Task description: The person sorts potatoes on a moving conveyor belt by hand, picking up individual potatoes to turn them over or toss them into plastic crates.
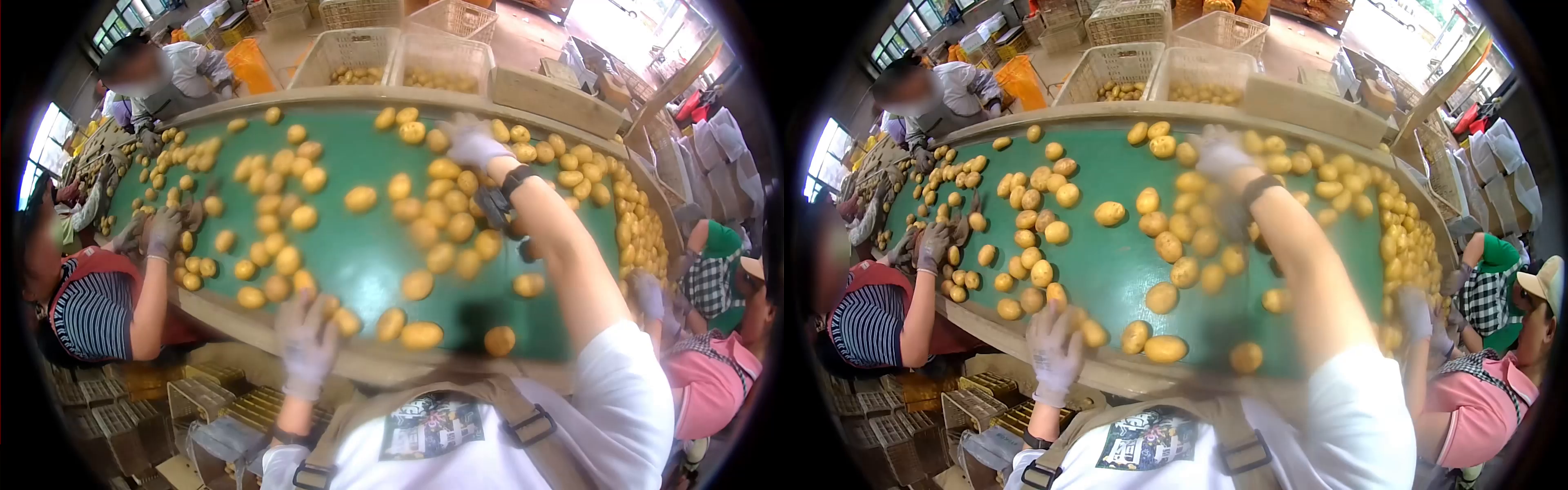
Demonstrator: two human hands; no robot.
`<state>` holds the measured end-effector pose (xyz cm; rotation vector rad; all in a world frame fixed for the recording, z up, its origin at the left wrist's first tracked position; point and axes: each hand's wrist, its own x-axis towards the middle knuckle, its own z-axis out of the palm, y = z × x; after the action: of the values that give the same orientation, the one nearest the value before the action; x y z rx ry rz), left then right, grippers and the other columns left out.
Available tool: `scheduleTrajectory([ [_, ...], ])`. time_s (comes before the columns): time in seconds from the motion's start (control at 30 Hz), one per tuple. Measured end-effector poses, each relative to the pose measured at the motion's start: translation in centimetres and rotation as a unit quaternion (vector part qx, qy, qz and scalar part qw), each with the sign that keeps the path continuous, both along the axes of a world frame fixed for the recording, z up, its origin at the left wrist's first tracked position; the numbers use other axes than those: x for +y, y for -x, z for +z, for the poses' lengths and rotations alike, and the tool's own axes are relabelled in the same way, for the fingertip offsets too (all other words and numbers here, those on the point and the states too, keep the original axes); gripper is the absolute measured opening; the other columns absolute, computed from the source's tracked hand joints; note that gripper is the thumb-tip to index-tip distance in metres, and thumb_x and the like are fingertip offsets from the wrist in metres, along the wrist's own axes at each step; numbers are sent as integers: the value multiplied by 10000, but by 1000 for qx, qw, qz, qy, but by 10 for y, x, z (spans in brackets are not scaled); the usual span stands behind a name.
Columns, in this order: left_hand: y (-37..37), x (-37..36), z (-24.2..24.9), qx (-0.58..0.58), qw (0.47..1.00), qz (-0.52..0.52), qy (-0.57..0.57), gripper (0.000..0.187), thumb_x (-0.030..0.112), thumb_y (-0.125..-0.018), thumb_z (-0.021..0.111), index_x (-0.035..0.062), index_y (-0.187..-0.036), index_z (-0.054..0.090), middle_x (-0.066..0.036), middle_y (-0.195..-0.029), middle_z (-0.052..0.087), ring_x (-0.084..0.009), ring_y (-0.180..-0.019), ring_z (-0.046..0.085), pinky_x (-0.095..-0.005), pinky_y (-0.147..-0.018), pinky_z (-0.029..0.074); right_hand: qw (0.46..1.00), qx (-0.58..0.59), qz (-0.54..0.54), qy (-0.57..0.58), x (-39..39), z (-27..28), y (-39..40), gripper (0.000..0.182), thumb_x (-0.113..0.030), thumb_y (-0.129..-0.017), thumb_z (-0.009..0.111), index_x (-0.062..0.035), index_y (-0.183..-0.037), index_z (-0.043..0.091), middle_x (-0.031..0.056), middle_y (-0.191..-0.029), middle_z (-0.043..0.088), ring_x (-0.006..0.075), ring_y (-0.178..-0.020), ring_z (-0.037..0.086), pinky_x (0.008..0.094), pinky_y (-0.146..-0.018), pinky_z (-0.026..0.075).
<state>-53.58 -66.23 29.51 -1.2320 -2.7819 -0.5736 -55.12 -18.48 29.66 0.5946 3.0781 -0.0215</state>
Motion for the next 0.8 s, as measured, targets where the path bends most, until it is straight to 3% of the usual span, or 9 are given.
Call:
scheduleTrajectory([
  [0.07,-6,6,-4,22,1000,10,-13,471,225,-846,683,91,-1297,673,-189,-1423,574,-424,-1339,492,-548,-1127,365,993,-71,69,-58,9,-4,-26,495,-175,-883,603,-90,-1371,602,167,-1382,575,334,-1316,527,562,-1105,384],
  [0.2,-12,9,-5,21,1000,-3,-15,469,229,-847,682,87,-1294,674,-191,-1427,565,-433,-1353,477,-543,-1125,367,992,-67,92,56,12,9,-86,511,-163,-871,633,-116,-1378,590,166,-1283,636,342,-1221,604,518,-1126,383],
  [0.23,-12,8,-6,30,999,-9,-12,466,229,-848,681,88,-1293,675,-191,-1427,563,-431,-1355,475,-542,-1123,369,987,51,14,155,3,17,-106,505,-170,-874,639,-109,-1373,588,168,-1266,643,352,-1208,611,501,-1121,394],
  [0.3,-13,11,-7,39,998,-41,-30,457,231,-849,681,93,-1285,680,-185,-1417,569,-426,-1344,484,-539,-1121,372,891,280,-136,329,-28,33,-154,495,-185,-882,652,-94,-1364,586,173,-1234,657,371,-1181,625,467,-1111,418],
  [0.43,-39,50,13,-28,973,-221,-67,415,239,-839,693,101,-1231,696,-167,-1348,605,-405,-1276,540,-536,-1109,383,948,204,-87,228,-49,-6,-256,565,-274,-912,681,-89,-1426,538,190,-1293,639,359,-1218,608,421,-1034,486],
  [0.57,-55,87,-5,-52,930,-358,-63,318,251,-812,732,131,-1106,723,-119,-1210,658,-355,-1185,594,-540,-1075,413,902,162,-166,365,-82,51,-289,576,-274,-912,691,-76,-1428,530,198,-1271,643,366,-1224,600,428,-1031,485],
  [0.63,-43,100,9,-78,937,-340,-6,249,250,-821,727,153,-1050,729,-94,-1146,665,-333,-1170,599,-534,-1068,417,887,234,-181,354,-94,64,-285,575,-276,-916,694,-61,-1423,529,207,-1262,642,382,-1213,599,436,-1022,489],
  [0.73,-8,85,-6,-31,951,-304,49,169,240,-844,699,179,-997,736,-62,-1083,671,-308,-1162,598,-521,-1074,405,937,268,-68,212,-92,53,-267,562,-280,-922,700,-39,-1402,534,233,-1266,636,405,-1170,613,454,-988,504],
  [0.8,7,67,-2,-23,973,-228,26,187,218,-873,656,166,-1032,740,-61,-1080,670,-313,-1185,584,-510,-1095,380,942,233,-91,224,-89,19,-253,530,-283,-924,708,-35,-1366,552,242,-1251,640,418,-1137,622,475,-959,511],
])
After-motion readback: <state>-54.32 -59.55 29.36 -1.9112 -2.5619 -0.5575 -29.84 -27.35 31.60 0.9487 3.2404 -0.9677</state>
